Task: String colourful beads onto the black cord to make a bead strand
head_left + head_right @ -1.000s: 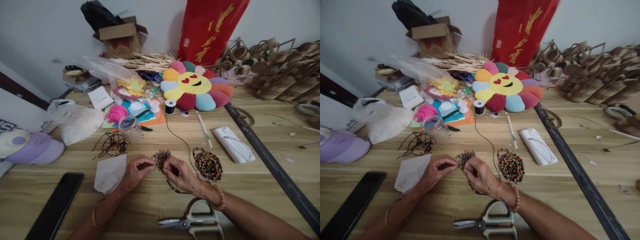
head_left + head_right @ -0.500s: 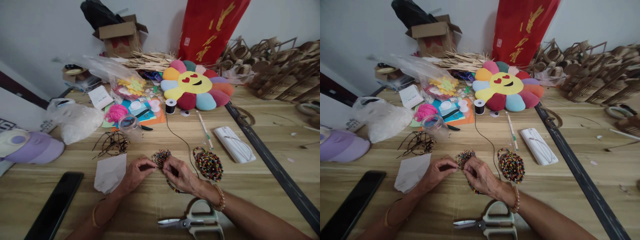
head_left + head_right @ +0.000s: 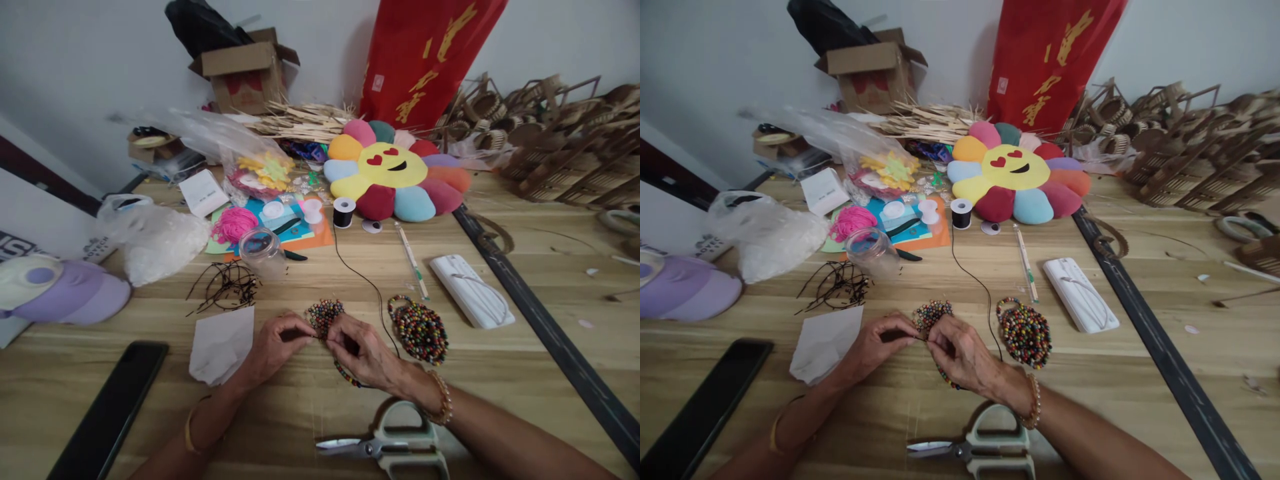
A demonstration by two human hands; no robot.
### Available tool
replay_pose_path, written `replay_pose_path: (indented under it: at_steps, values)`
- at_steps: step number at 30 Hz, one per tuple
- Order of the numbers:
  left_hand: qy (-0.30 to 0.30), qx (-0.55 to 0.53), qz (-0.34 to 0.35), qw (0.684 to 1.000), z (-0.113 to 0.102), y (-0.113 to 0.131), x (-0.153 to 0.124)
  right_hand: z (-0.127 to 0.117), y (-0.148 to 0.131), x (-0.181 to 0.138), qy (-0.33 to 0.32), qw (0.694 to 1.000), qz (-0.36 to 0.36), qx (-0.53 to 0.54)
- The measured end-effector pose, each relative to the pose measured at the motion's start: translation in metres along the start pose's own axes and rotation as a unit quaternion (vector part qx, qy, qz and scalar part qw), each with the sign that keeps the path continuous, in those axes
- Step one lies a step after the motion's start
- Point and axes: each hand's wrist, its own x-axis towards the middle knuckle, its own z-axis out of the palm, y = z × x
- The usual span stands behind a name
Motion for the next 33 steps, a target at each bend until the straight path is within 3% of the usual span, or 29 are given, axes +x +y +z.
replay_pose_path:
  at_steps: [27,33]
  values:
    - [-0.012,0.003,0.049,0.999,0.0018,-0.0017,0.0016,0.0011,0.0012,0.0010,-0.004,1.000,-0.005,-0.015]
    - [-0.023,0.027,0.012,0.999,0.0022,0.0007,-0.0004,0.0020,0.0029,0.0001,-0.008,1.000,-0.003,-0.016]
